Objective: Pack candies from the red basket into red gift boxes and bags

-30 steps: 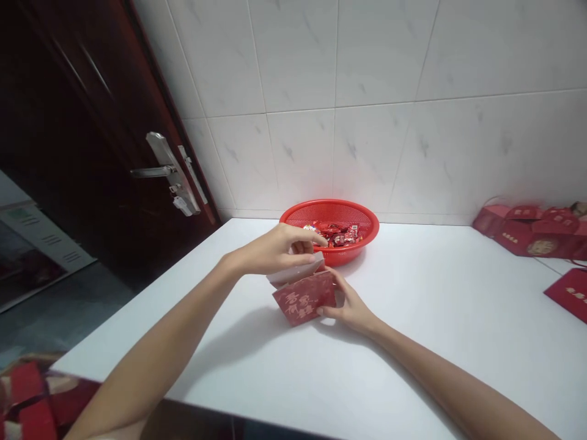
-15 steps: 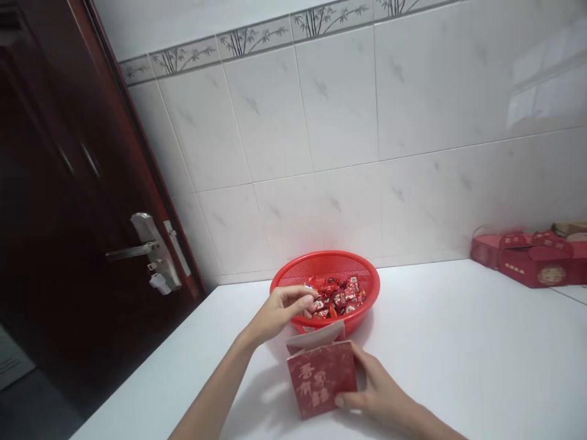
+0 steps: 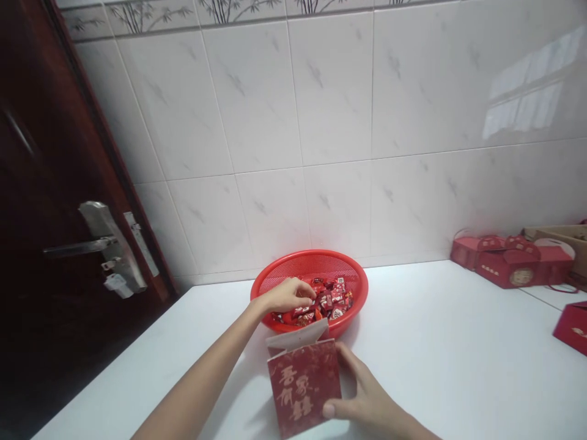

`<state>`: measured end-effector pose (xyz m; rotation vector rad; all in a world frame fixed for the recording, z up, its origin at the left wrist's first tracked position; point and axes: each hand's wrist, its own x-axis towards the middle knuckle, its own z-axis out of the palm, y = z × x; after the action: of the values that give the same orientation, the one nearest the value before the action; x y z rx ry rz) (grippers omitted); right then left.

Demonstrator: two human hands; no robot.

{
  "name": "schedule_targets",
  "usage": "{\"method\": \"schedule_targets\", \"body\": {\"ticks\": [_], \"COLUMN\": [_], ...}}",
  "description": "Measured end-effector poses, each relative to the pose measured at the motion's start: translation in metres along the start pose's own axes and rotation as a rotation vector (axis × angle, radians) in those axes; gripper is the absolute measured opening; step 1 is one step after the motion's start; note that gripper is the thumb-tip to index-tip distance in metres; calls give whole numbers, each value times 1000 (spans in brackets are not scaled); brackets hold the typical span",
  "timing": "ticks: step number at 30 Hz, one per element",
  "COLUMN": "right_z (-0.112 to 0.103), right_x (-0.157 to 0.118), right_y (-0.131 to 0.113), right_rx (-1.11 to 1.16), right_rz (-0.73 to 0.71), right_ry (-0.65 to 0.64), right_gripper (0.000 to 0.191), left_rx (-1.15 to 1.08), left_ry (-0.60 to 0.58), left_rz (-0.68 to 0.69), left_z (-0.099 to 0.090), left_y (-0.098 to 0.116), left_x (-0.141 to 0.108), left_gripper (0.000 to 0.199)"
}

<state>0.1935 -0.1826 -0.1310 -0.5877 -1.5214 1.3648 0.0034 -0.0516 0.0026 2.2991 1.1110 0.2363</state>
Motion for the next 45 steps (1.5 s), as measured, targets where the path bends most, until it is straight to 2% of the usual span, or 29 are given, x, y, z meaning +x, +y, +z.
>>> {"method": "schedule_targets", "body": {"ticks": [4,7,13,17,20,25,29,35,42,45], "right_z": [-2,-2,-2,-2,-3,-2,-3,-4,-3,-3], "right_x": [-1,-2,-3,-4,-4,-5,-4,-5,-5,-5], "right_y": [0,0,-2,-3,-5,-8,-8,-9,-6,-5], "right_rx": [-48,-70,-82,-90,-106,-115,-146,-169,-154,-151], "right_rz": [8,23,27,31,55,44,45,46,53,52], "right_ry": [-4,-7,-18,-16,-18,-18,-22,-26,-20,-18], "right_gripper": [74,73,75,75,72,69,67,68,68,66], "left_rx": [163,364,565,547,522,536,544,540,596,578], "left_ry": [-207,-214,-271,-235,-191,-28,44,102,272,301], "left_rz": [20,62,-25,14,-8,-105,-141,-174,-199,-192], "left_z": [14,25,26,31,34,27,23,23,23,24], "left_y": [16,23,21,10,8,15,16,16,11,8], "left_x": [25,42,66,73,73,71,69,67,68,69], "left_gripper": [52,69,86,84,80,53,45,59,72,68]}}
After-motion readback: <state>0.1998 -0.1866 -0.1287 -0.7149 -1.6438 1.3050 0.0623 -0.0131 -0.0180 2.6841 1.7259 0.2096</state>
